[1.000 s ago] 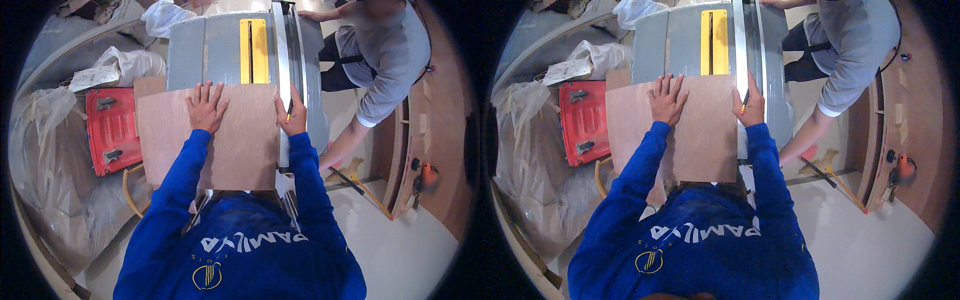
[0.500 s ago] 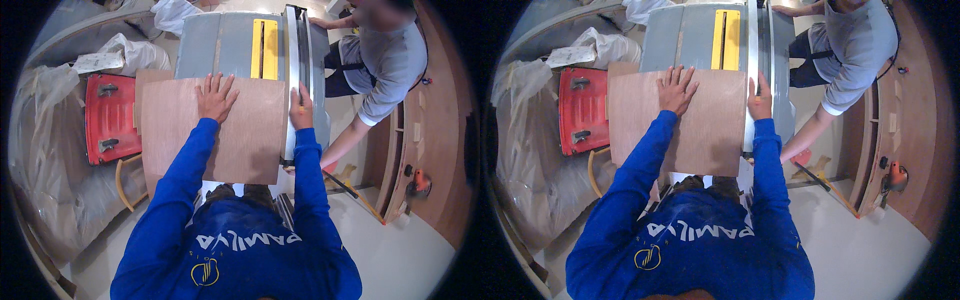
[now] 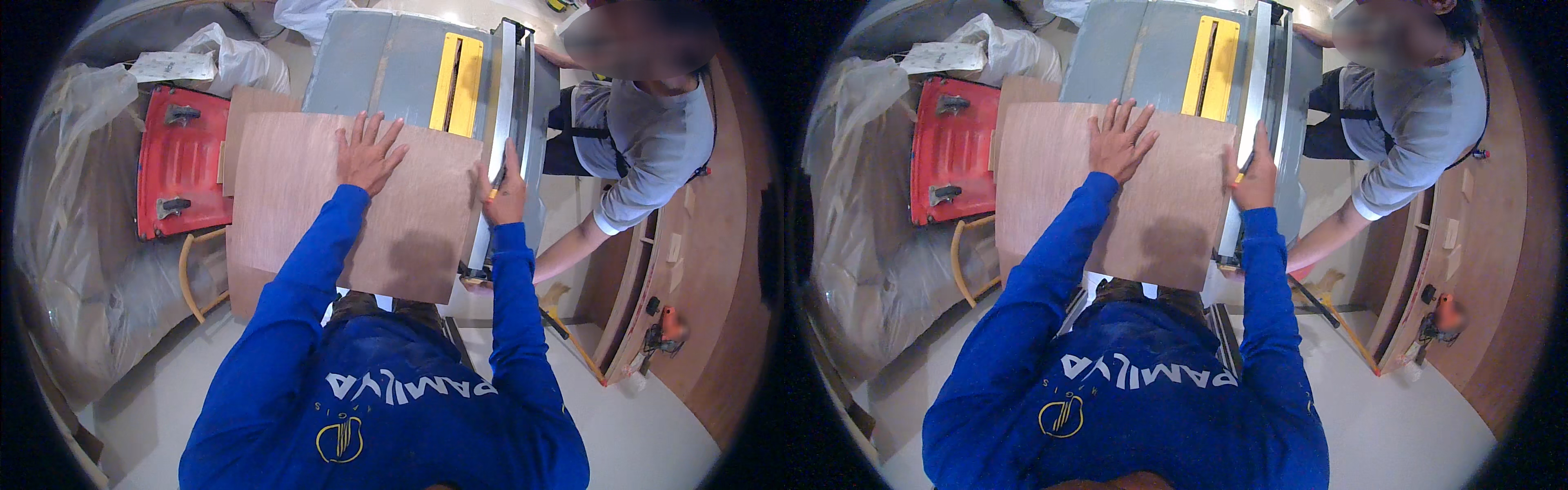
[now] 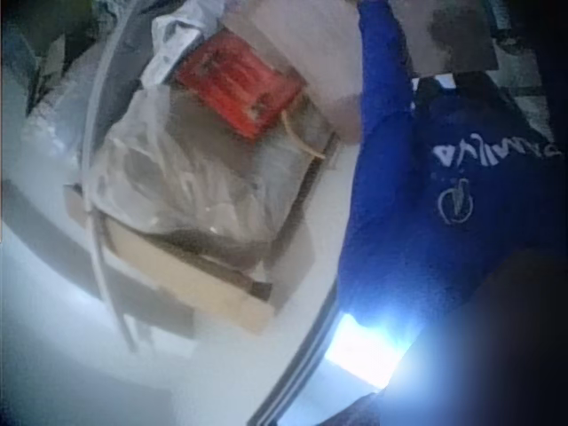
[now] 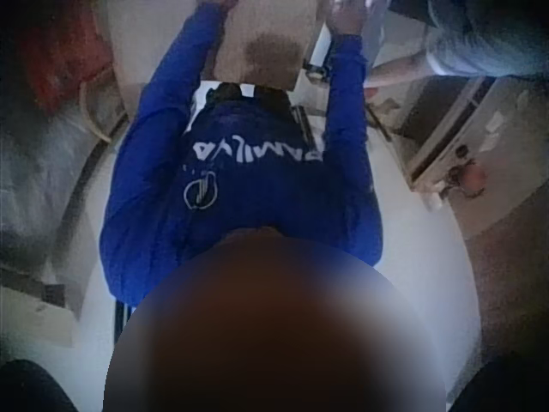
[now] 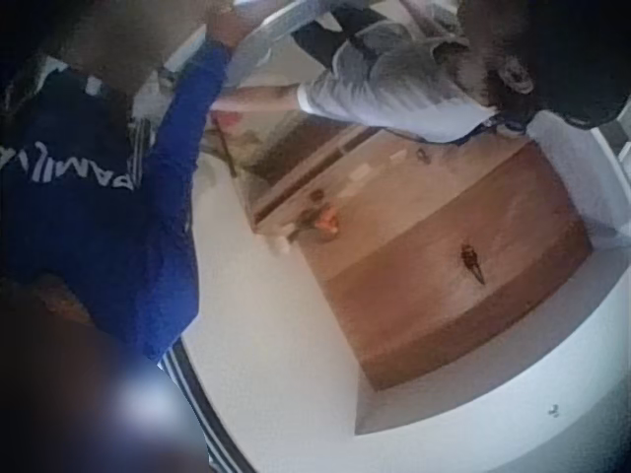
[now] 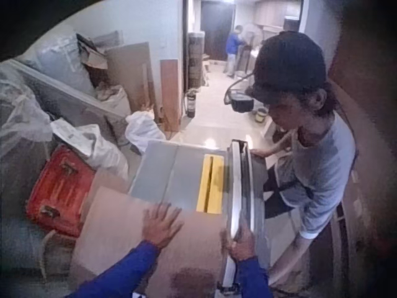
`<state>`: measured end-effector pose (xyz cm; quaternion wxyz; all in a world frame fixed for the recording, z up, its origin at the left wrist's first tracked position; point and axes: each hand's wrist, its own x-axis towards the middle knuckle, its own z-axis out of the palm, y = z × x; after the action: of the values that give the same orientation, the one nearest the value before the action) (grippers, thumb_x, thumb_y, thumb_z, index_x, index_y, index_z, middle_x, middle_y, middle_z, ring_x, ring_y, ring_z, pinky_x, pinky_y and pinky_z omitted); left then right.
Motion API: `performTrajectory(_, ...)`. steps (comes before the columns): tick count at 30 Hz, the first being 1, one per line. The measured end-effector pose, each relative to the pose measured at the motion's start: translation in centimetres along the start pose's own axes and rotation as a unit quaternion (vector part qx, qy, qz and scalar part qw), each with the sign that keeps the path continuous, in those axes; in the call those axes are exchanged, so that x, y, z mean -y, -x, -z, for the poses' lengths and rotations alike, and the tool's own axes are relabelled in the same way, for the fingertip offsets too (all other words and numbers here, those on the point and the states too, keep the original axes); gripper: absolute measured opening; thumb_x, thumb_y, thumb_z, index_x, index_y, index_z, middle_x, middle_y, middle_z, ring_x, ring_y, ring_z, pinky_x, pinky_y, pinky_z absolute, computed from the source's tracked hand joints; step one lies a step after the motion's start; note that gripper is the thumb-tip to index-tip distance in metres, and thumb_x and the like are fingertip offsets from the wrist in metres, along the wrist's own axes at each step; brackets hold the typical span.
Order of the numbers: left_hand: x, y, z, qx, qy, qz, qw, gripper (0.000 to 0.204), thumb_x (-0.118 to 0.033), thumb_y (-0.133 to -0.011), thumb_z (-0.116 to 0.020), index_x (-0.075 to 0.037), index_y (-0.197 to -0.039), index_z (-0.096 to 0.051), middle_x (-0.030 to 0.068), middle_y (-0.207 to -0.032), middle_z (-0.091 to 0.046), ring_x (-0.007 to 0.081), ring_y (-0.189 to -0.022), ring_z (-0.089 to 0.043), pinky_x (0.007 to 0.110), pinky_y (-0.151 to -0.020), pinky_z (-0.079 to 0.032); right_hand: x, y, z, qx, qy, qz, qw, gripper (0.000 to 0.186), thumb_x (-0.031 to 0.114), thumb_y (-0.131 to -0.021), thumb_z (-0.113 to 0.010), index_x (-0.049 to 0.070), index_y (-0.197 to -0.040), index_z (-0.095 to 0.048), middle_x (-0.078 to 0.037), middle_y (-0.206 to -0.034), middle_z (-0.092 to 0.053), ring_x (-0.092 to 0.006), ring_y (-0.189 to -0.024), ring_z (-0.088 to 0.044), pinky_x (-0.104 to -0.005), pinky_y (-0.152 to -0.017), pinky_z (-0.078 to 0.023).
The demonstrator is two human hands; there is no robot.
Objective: The person measures and marks a wooden board with a tape measure and pencil, then uses a table saw to cut the board. They handle the cut pieces and place them aside while other people work in the background.
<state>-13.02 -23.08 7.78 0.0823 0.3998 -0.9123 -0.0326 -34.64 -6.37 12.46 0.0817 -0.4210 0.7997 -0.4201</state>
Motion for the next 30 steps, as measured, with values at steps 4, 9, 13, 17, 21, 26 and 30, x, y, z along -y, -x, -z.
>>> performTrajectory(4, 0.1, 0.0, 0.0, -0.019, 0.000, -0.004, 1.000, 0.058, -0.059, -0.099, -0.046, -0.036, -0.152, -0.043, 0.0061, -0.157, -0.041, 0.0314, -0.148, -0.030, 0.065, -0.109, -0.026, 1.4, 0.6, -0.3, -0.001, 0.050, 0.011, 0.999, 0.078, 0.011, -0.086, -0.072, -0.008, -0.151, -0.032, -0.035, -0.147, -0.043, -0.0464, -0.140, -0.041, -0.0439, -0.115, -0.036)
performTrajectory(9, 0.1, 0.0, -0.2, -0.023, 0.003, -0.006, 1.000, 0.058, -0.059, -0.098, -0.047, -0.035, -0.151, -0.044, 0.0056, -0.157, -0.041, 0.0310, -0.148, -0.030, 0.065, -0.110, -0.027, 1.8, 0.8, -0.5, -0.011, 0.072, 0.007, 0.997, 0.075, 0.009, -0.087, -0.071, -0.009, -0.149, -0.034, -0.035, -0.145, -0.047, -0.0438, -0.138, -0.045, -0.0430, -0.114, -0.037)
performTrajectory(13, 0.2, 0.0, -0.2, -0.022, -0.001, -0.004, 1.000, 0.058, -0.059, -0.098, -0.046, -0.035, -0.151, -0.044, 0.0051, -0.158, -0.040, 0.0308, -0.148, -0.030, 0.065, -0.110, -0.027, 2.1, 1.4, 0.2, -0.067, 0.039, 0.008, 0.997, 0.068, 0.011, -0.090, -0.070, -0.006, -0.149, -0.039, -0.031, -0.145, -0.049, -0.0381, -0.137, -0.049, -0.0404, -0.113, -0.039)
performTrajectory(17, 0.2, -0.1, -0.2, -0.011, 0.001, -0.002, 1.000, 0.058, -0.060, -0.099, -0.044, -0.036, -0.152, -0.042, 0.0046, -0.158, -0.040, 0.0308, -0.149, -0.028, 0.065, -0.111, -0.026, 3.4, 3.9, 1.8, -0.076, 0.039, 0.022, 0.996, 0.064, 0.008, -0.091, -0.067, -0.007, -0.147, -0.040, -0.032, -0.144, -0.050, -0.0384, -0.135, -0.051, -0.0397, -0.112, -0.040)
performTrajectory(21, 0.2, 0.0, -0.4, -0.008, 0.003, 0.002, 1.000, 0.059, -0.060, -0.099, -0.043, -0.036, -0.153, -0.040, 0.0044, -0.158, -0.039, 0.0306, -0.150, -0.027, 0.066, -0.112, -0.025, 5.4, 8.4, 3.7, -0.063, 0.020, 0.018, 0.998, 0.063, 0.002, -0.089, -0.063, -0.007, -0.147, -0.040, -0.032, -0.140, -0.054, -0.0424, -0.133, -0.052, -0.0427, -0.109, -0.043)
performTrajectory(26, 0.4, 0.1, -0.5, -0.003, 0.010, 0.002, 1.000, 0.059, -0.059, -0.100, -0.042, -0.036, -0.154, -0.038, 0.0043, -0.159, -0.038, 0.0296, -0.150, -0.025, 0.066, -0.113, -0.023, 8.7, 14.9, 5.1, -0.054, -0.007, 0.030, 0.998, 0.049, -0.002, -0.091, -0.059, -0.008, -0.139, -0.051, -0.027, -0.134, -0.060, -0.0343, -0.121, -0.064, -0.0393, -0.101, -0.051)
performTrajectory(30, 0.3, 0.2, -0.4, 0.008, 0.009, 0.006, 1.000, 0.059, -0.060, -0.100, -0.039, -0.037, -0.154, -0.037, 0.0032, -0.160, -0.035, 0.0291, -0.151, -0.024, 0.066, -0.115, -0.020, 11.3, 20.8, 6.0, -0.036, -0.015, -0.037, 0.999, 0.044, -0.006, -0.091, -0.057, -0.006, -0.135, -0.056, -0.025, -0.126, -0.066, -0.0331, -0.114, -0.068, -0.0372, -0.096, -0.055)
